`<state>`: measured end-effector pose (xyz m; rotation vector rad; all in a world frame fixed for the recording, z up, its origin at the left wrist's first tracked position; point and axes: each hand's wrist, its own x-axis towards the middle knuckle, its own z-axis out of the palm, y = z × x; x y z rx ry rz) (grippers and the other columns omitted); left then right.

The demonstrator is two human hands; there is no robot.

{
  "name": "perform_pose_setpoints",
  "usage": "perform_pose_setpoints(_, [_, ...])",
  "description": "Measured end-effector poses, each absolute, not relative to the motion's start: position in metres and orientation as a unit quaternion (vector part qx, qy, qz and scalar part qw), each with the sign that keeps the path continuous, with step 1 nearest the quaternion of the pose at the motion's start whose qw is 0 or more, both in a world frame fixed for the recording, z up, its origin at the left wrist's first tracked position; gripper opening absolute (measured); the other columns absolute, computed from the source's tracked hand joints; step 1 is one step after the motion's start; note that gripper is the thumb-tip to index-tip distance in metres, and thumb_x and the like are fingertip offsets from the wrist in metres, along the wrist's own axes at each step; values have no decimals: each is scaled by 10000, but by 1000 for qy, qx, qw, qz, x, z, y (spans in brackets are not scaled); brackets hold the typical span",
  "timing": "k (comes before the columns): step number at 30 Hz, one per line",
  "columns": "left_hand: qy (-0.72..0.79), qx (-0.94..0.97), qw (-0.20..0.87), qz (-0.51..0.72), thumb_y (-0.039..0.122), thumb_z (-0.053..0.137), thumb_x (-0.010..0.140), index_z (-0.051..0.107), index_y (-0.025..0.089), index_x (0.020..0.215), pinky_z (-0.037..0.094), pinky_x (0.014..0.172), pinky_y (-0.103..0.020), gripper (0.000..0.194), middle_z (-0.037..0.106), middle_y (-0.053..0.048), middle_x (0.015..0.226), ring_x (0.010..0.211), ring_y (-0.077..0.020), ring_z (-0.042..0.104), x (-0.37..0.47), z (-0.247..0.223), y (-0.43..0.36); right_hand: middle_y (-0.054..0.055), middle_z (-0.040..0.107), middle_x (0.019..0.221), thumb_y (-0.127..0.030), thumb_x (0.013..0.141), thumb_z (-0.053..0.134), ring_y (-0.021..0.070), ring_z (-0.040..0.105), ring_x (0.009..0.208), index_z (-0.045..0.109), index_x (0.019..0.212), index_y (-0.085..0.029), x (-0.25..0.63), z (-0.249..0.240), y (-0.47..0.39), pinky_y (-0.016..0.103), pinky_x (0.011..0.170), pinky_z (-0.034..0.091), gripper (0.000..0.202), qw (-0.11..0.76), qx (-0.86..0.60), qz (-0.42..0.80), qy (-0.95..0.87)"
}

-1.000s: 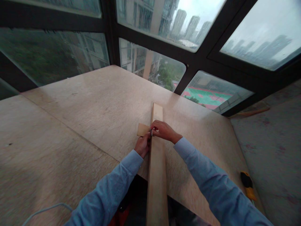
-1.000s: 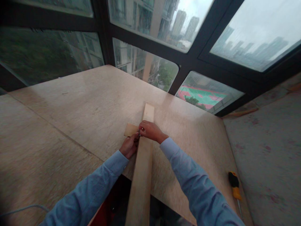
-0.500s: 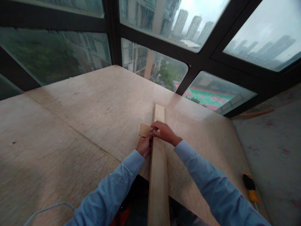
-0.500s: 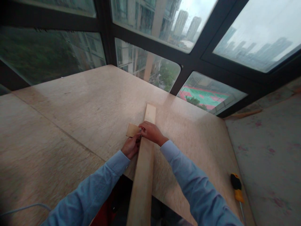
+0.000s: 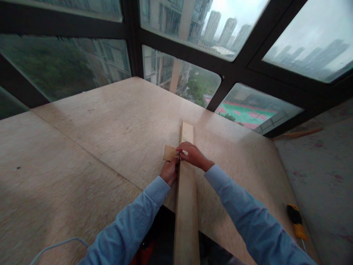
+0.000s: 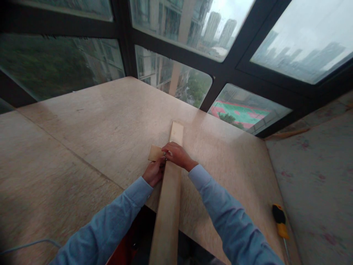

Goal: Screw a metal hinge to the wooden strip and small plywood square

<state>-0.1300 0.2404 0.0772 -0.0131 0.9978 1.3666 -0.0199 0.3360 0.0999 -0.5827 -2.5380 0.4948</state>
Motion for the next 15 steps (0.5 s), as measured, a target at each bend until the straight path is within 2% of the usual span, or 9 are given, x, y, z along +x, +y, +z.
perform_pose_setpoints(9, [444, -5, 666, 599, 224, 784, 705, 643, 124, 741, 445, 519, -253, 177, 632, -14, 609, 523, -137, 585, -131, 78, 240, 56, 686, 819, -4, 787, 582, 201, 596, 818, 670, 868, -191, -25, 95, 331, 333, 787, 491, 221, 279, -211, 195, -916])
perform_pose_setpoints(15, [454, -24, 672, 585, 162, 683, 770, 627, 120, 739, 448, 505, -238, 77, 627, -13, 585, 485, -121, 569, -131, 87, 240, 51, 710, 860, -49, 772, 575, 190, 636, 851, 680, 856, -194, -23, 90, 328, 330, 807, 512, 198, 343, -257, 262, -865])
